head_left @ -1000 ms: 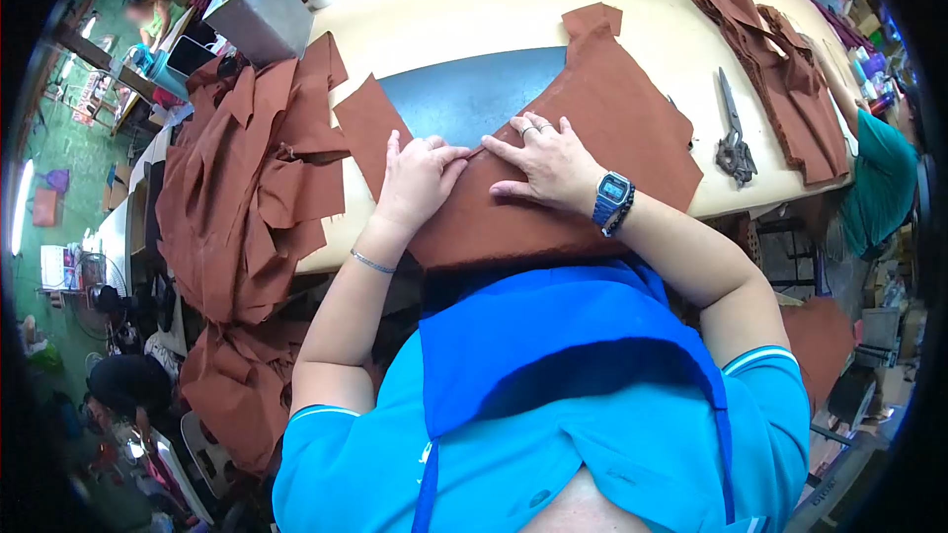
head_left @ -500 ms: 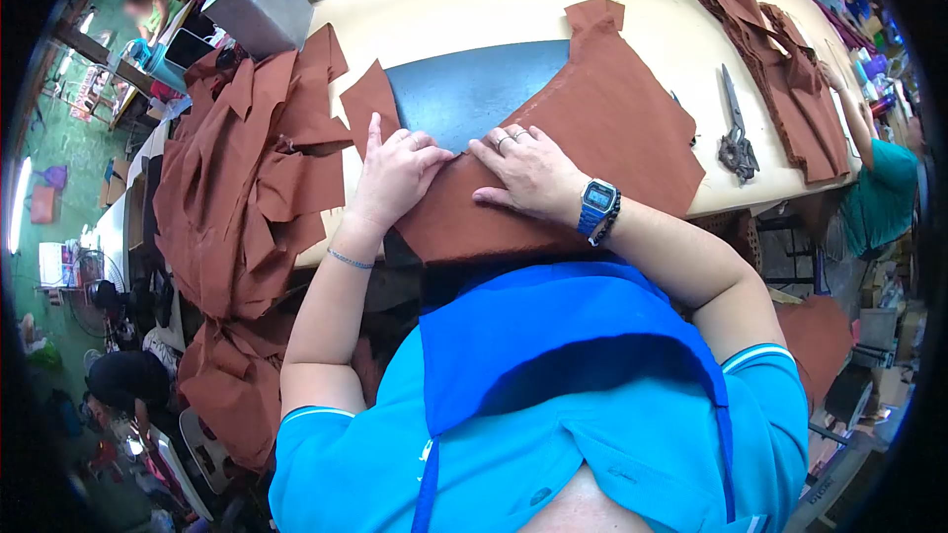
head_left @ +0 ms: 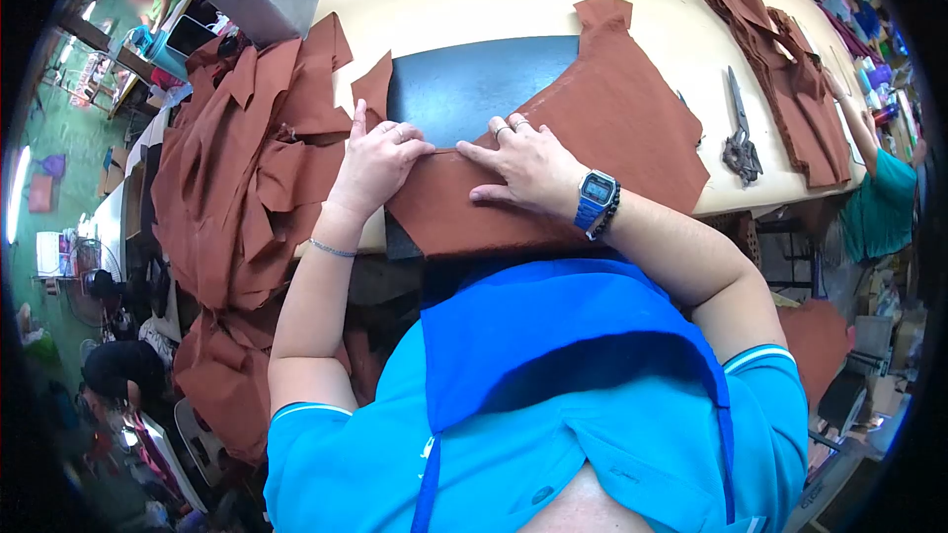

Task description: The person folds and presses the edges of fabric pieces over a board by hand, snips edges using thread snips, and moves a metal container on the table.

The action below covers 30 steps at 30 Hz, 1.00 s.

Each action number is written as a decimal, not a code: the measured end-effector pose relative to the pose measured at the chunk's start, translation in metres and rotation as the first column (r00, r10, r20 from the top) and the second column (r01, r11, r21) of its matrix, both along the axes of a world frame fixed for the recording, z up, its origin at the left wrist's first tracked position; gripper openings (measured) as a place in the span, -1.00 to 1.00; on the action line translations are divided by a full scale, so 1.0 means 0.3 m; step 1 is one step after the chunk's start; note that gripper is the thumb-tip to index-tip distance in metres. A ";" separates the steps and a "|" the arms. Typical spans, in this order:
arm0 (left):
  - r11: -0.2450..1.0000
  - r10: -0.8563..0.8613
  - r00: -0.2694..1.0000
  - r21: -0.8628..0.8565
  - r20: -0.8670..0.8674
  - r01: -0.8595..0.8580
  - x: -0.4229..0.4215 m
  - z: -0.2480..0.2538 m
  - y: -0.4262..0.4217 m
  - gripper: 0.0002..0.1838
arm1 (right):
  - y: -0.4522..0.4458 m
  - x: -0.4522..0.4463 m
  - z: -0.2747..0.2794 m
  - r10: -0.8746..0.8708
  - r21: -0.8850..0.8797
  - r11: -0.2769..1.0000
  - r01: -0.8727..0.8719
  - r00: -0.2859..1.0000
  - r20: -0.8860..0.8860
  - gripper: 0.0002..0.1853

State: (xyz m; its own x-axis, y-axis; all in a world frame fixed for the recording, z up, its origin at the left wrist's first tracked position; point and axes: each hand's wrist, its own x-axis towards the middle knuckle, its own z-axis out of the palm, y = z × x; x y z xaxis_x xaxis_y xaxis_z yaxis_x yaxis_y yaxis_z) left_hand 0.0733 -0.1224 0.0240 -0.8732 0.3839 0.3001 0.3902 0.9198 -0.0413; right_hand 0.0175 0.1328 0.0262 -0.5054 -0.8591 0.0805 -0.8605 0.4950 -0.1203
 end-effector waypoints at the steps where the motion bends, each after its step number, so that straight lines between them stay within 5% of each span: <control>1: 1.000 -0.008 1.000 0.015 -0.016 0.008 0.000 -0.008 -0.008 -0.87 | -0.004 0.000 0.003 0.003 0.009 1.000 -0.003 1.000 -0.002 -0.28; 12: 0.998 0.060 0.996 0.003 -0.069 -0.060 0.015 -0.009 -0.008 -0.86 | -0.109 0.011 0.056 -0.050 0.174 0.984 0.044 0.998 0.030 -0.12; 16: 0.992 0.114 0.993 -0.041 -0.042 -0.116 0.052 0.017 0.019 -0.79 | -0.038 -0.048 0.075 0.081 0.148 0.983 -0.109 0.981 0.179 -0.16; 18: 0.966 0.248 0.954 -0.029 -0.171 -0.256 0.106 0.026 0.062 -0.62 | 0.048 -0.110 0.060 0.244 0.017 0.967 -0.253 0.949 0.200 -0.13; 21: 0.842 0.469 0.883 0.284 0.037 -0.459 0.244 0.012 0.076 -0.33 | 0.236 -0.101 -0.023 0.138 -0.180 0.974 -0.136 0.990 -0.002 -0.08; 22: 0.783 0.524 0.846 0.337 0.098 -0.524 0.288 0.005 0.091 -0.27 | 0.269 -0.095 -0.052 0.069 -0.091 0.994 -0.058 0.990 0.124 -0.02; 27: 0.746 0.594 0.786 0.249 0.169 -0.617 0.391 -0.090 0.133 -0.38 | 0.170 0.019 -0.082 -0.254 -0.127 0.952 0.277 0.952 0.174 -0.06; 29: 0.693 0.602 0.777 0.362 0.186 -0.624 0.374 -0.096 0.105 -0.52 | 0.113 0.058 -0.049 -0.120 -0.188 0.959 0.213 0.903 0.412 -0.07; 30: 0.604 0.575 0.792 0.548 0.203 -0.579 0.371 -0.133 0.066 -0.60 | 0.085 0.076 -0.025 -0.034 -0.222 0.960 0.174 0.853 0.521 -0.07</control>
State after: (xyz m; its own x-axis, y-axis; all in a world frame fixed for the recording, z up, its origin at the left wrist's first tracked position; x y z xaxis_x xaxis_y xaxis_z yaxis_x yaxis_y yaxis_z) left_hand 0.1844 -0.1025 -0.0158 -0.8562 -0.4363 0.2768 -0.2310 0.8024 0.5502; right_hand 0.0402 0.1582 0.0188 -0.6201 -0.7845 -0.0067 -0.5885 0.4708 -0.6573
